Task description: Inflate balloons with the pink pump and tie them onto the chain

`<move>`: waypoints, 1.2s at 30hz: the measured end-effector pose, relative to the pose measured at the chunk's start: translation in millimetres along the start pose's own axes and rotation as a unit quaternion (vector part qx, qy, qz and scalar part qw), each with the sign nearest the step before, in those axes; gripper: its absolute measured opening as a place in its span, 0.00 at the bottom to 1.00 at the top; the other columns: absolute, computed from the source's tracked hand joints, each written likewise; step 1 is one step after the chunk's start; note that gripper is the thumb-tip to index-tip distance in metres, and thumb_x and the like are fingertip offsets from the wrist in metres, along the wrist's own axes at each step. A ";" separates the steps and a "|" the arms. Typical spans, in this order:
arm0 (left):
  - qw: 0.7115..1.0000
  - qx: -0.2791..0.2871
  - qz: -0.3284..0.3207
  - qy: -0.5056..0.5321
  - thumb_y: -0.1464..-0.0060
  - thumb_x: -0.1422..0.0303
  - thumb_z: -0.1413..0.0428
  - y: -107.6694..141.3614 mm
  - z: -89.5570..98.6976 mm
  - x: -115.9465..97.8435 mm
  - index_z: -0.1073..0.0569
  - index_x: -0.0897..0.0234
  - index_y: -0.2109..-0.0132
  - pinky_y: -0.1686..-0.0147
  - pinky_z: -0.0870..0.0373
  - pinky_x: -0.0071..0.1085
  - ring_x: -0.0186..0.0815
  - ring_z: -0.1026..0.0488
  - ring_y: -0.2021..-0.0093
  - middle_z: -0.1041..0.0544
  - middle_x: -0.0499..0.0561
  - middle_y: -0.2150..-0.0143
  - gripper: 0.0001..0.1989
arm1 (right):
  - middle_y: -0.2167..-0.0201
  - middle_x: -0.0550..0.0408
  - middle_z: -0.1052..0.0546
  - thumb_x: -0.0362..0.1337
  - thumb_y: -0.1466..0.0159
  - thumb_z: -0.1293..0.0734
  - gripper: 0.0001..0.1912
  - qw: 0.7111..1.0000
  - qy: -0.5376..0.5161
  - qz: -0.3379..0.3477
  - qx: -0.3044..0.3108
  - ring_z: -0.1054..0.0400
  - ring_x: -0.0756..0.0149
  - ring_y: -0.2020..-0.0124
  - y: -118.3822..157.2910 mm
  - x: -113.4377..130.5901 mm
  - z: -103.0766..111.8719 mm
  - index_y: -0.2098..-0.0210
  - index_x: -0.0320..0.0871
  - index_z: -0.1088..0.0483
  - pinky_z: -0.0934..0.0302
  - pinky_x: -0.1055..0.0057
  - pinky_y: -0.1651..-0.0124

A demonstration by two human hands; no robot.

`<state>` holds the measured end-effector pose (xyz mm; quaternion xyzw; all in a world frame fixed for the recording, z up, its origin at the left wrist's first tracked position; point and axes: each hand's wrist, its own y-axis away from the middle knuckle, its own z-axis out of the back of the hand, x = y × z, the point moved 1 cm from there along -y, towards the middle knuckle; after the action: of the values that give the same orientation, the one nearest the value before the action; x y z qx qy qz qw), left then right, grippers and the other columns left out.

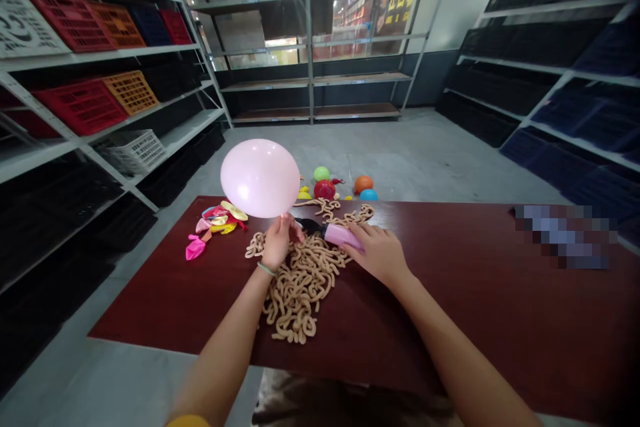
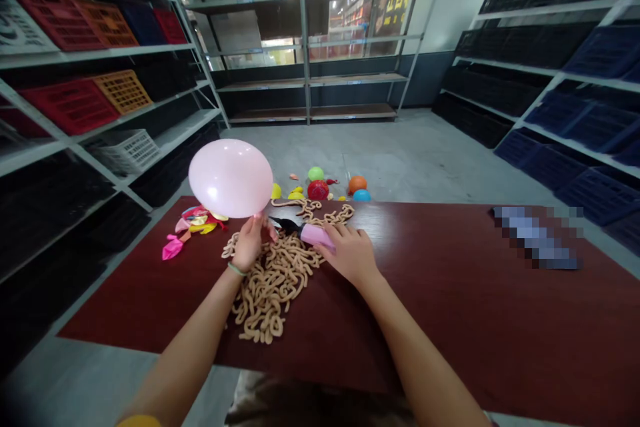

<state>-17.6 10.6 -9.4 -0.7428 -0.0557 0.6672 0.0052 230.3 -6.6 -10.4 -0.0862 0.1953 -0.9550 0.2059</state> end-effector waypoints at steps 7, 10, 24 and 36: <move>0.991 0.111 0.061 -0.030 0.39 0.48 0.54 8.2 -4.1 -14.3 0.38 0.61 0.70 0.84 0.39 0.26 0.31 0.34 0.83 0.33 0.45 0.81 0.21 | 0.48 0.52 0.25 0.35 0.34 0.36 0.23 0.967 -0.043 0.173 -0.183 0.36 0.60 0.43 -9.6 4.6 23.5 0.40 0.49 0.36 0.44 0.60 0.39; 0.981 0.161 0.100 -0.037 0.40 0.49 0.53 11.2 -3.7 -17.0 0.38 0.61 0.71 0.84 0.42 0.26 0.30 0.37 0.84 0.35 0.44 0.83 0.21 | 0.43 0.55 0.28 0.31 0.34 0.36 0.29 0.951 0.012 0.241 -0.194 0.42 0.60 0.37 -25.8 24.5 39.1 0.35 0.51 0.42 0.51 0.57 0.33; 0.952 0.239 0.192 0.003 0.44 0.52 0.47 9.7 4.7 -18.4 0.36 0.61 0.77 0.89 0.50 0.25 0.28 0.43 0.87 0.38 0.44 0.85 0.20 | 0.35 0.60 0.36 0.35 0.35 0.38 0.22 0.940 0.038 0.338 0.012 0.56 0.52 0.30 -93.4 58.9 36.0 0.42 0.57 0.34 0.72 0.34 0.33; 0.946 0.249 0.202 0.042 0.45 0.49 0.47 7.7 10.1 -23.9 0.40 0.61 0.76 0.89 0.48 0.23 0.27 0.44 0.87 0.42 0.43 0.84 0.23 | 0.37 0.61 0.34 0.32 0.33 0.38 0.16 0.915 0.105 0.386 -0.053 0.52 0.55 0.32 -101.9 59.9 29.9 0.48 0.53 0.29 0.68 0.34 0.32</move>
<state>-29.5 0.1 12.5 -0.7408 0.2631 0.6154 0.0573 147.0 43.2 63.5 0.0863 0.2841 -0.7932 0.5317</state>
